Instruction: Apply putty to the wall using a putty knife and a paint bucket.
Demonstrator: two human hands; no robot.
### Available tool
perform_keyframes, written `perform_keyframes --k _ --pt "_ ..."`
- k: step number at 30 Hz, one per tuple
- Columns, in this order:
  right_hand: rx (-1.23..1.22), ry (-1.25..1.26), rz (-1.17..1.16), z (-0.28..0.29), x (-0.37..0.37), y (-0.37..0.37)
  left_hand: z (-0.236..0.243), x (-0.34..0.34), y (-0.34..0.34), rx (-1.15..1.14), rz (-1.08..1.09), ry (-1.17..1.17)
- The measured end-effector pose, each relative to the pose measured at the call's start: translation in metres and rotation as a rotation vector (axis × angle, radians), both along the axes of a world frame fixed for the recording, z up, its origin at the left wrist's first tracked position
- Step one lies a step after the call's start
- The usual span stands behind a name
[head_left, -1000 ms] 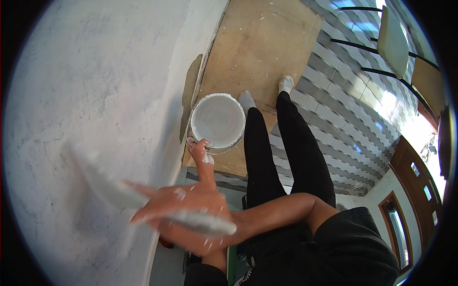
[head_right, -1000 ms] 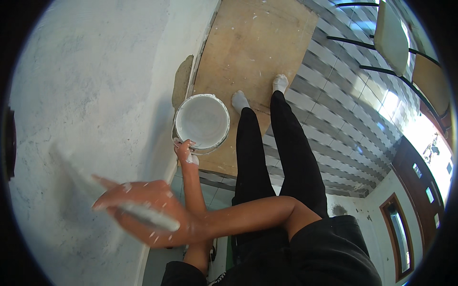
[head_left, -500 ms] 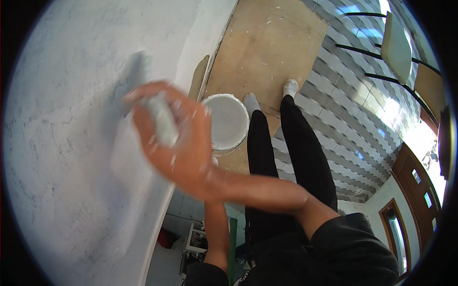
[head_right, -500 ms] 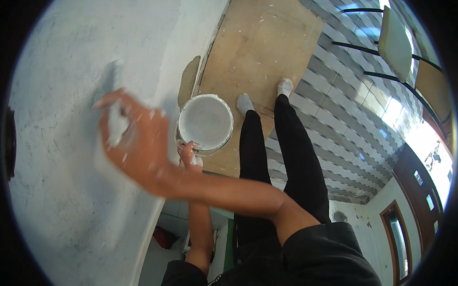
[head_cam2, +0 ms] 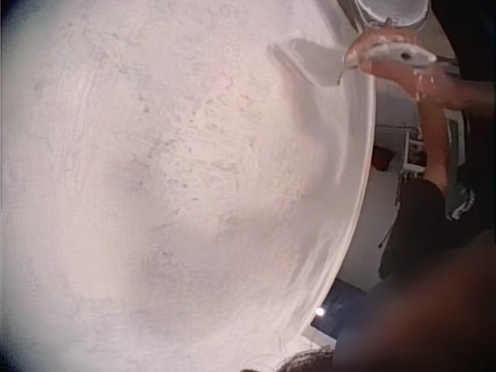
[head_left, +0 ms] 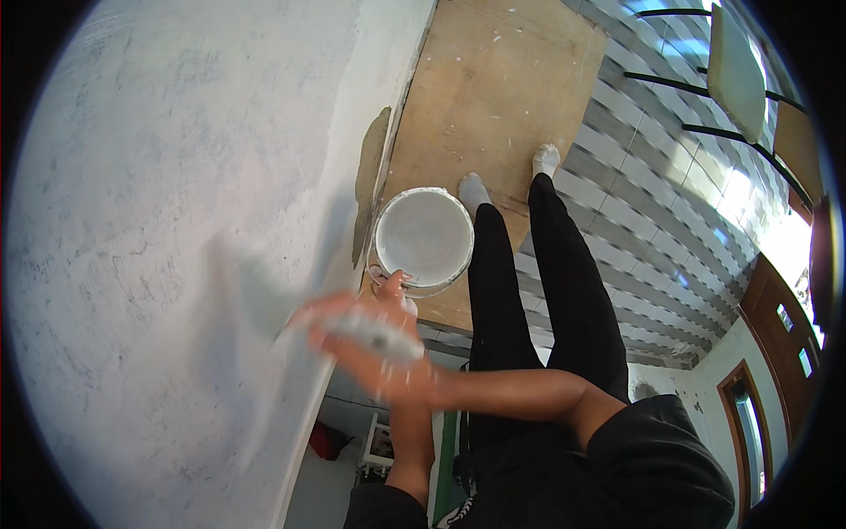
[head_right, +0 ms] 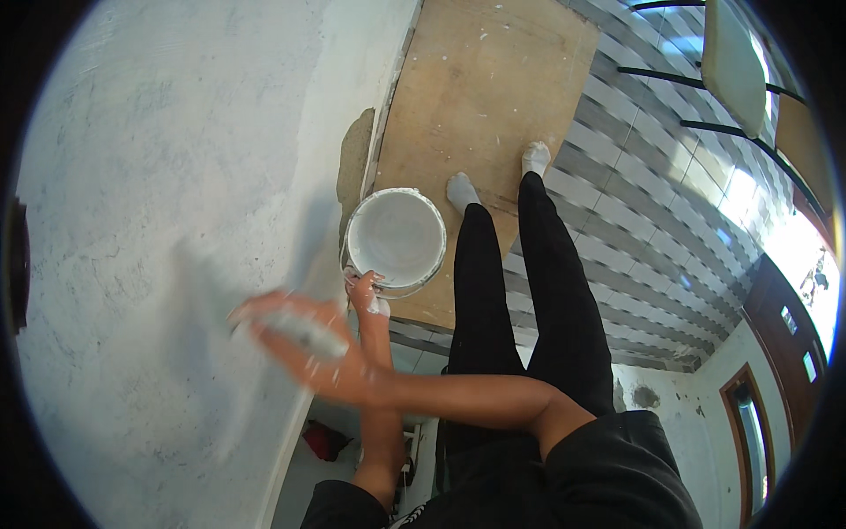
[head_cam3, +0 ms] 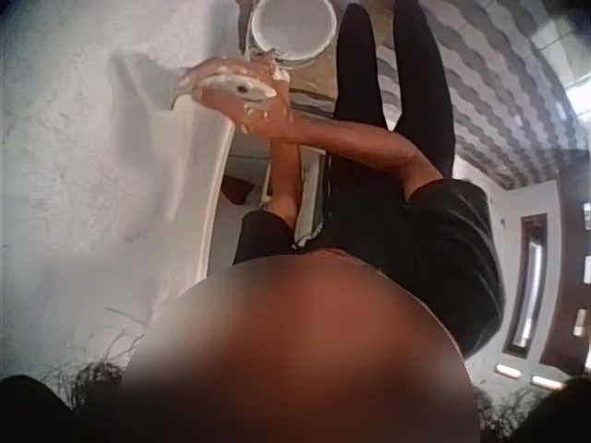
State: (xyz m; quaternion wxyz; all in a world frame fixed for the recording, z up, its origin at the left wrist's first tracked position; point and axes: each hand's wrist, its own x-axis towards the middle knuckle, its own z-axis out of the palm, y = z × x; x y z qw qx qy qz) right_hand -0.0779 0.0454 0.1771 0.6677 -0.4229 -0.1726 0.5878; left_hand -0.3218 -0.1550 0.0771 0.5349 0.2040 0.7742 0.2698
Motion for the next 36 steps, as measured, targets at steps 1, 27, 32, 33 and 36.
perform_keyframes --k 1,27,32,33,36 --pt "-0.152 -0.08 -0.064 -0.015 -0.015 -0.002 -0.035 0.025 0.04 0.018 -0.017 0.016" --pt "0.351 0.485 -0.162 0.044 -0.053 -0.001 -0.106 0.041 0.129 -0.006 0.039 0.028" --pt "0.087 0.11 0.088 -0.025 -0.064 -0.008 -0.103 0.034 0.134 -0.114 -0.08 0.093" --pt "0.052 0.045 0.067 -0.035 -0.071 -0.012 -0.093 0.034 0.138 -0.247 -0.156 0.239" --pt "-0.139 -0.019 -0.049 -0.041 -0.052 -0.003 -0.089 0.039 0.168 -0.21 -0.118 0.206"
